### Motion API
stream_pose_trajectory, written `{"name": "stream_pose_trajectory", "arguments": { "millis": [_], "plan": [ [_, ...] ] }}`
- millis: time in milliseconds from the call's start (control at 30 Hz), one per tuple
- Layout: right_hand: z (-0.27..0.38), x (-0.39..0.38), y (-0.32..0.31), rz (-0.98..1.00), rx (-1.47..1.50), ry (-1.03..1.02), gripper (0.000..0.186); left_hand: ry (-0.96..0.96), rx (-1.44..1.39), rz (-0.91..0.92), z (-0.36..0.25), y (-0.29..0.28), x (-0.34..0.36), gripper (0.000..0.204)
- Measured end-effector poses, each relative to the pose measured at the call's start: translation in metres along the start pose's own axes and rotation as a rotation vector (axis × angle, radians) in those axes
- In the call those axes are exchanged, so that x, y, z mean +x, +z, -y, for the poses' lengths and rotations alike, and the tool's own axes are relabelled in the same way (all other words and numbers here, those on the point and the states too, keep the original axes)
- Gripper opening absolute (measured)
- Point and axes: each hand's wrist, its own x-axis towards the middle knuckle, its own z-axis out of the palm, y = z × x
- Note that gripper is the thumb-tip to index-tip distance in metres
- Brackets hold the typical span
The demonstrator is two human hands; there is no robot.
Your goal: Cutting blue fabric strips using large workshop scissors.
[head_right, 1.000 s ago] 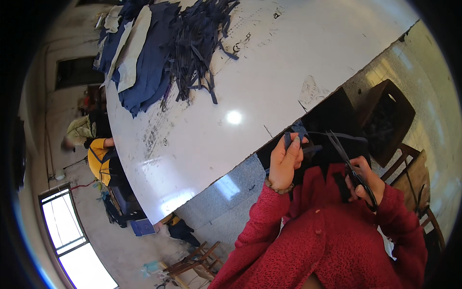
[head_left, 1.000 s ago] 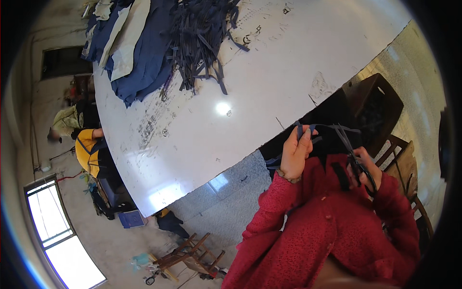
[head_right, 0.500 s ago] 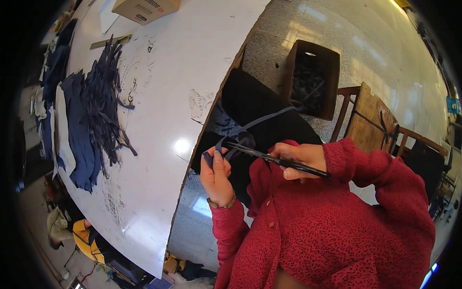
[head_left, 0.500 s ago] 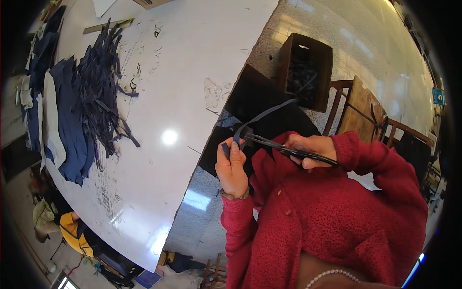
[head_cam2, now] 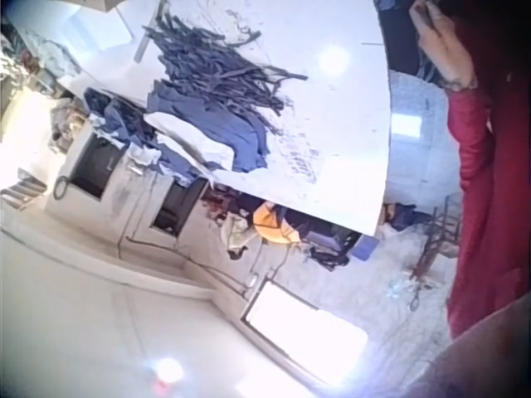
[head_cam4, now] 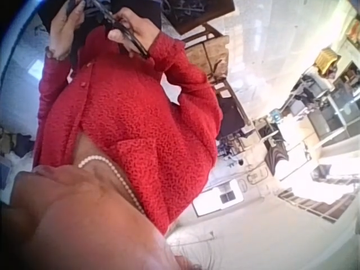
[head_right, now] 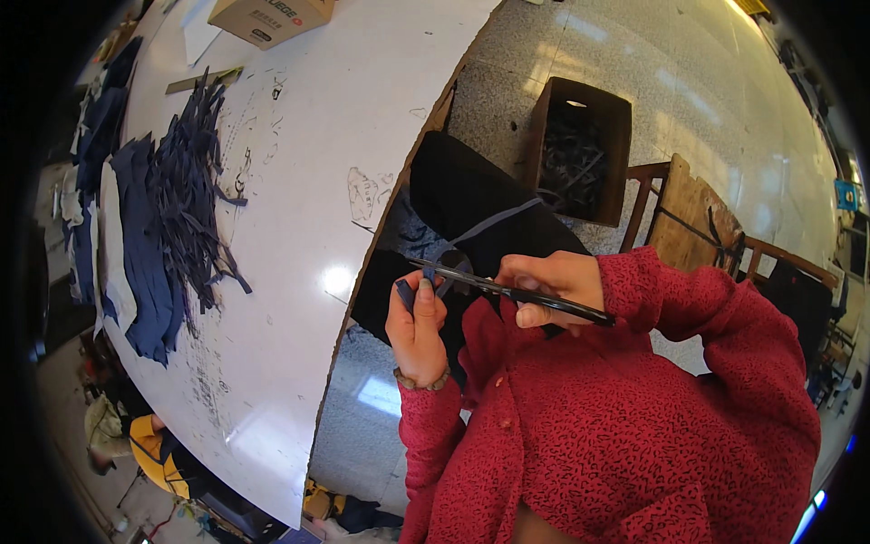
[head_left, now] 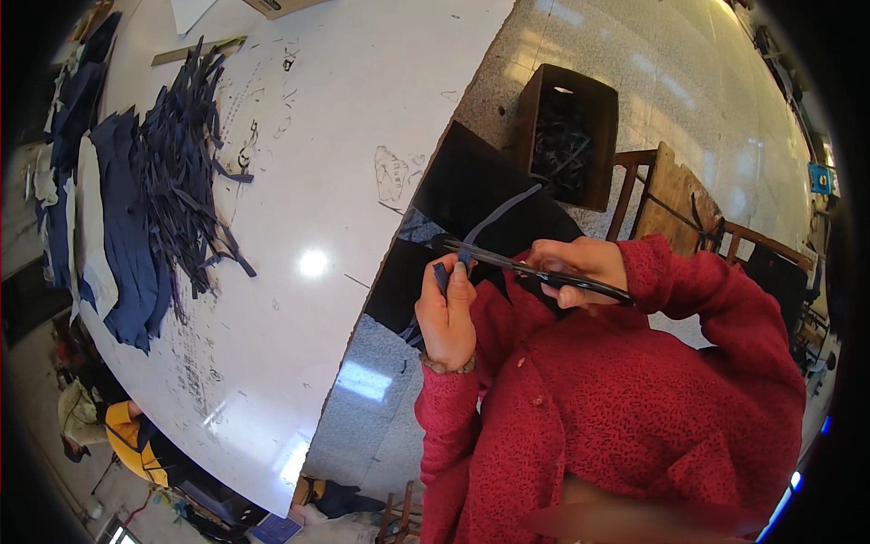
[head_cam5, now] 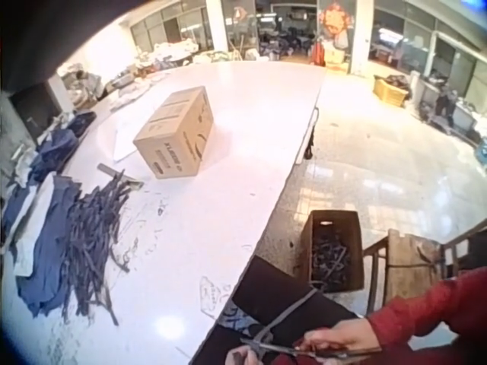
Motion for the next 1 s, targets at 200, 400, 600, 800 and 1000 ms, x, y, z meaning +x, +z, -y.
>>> {"name": "stream_pose_trajectory", "arguments": {
  "millis": [200,400,600,800,1000],
  "plan": [
    [0.005,0.0,0.002,-0.001,0.096,0.039,0.059,-0.001,-0.049,0.016,0.005,0.0,0.001,0.018],
    [0.005,-0.004,0.004,0.018,0.158,0.05,0.059,-0.054,-0.224,0.065,-0.002,0.0,0.003,0.028],
    [0.012,-0.006,0.004,0.09,0.266,0.024,0.055,-0.056,-0.362,0.3,0.001,-0.008,0.005,0.029],
    [0.015,-0.006,0.003,0.127,0.305,0.003,0.061,0.014,-0.245,0.234,0.005,-0.008,0.004,0.014],
    [-0.008,0.0,0.008,0.165,0.324,-0.127,0.077,0.092,-0.034,0.166,-0.009,-0.007,0.002,0.014]
  ]
}}
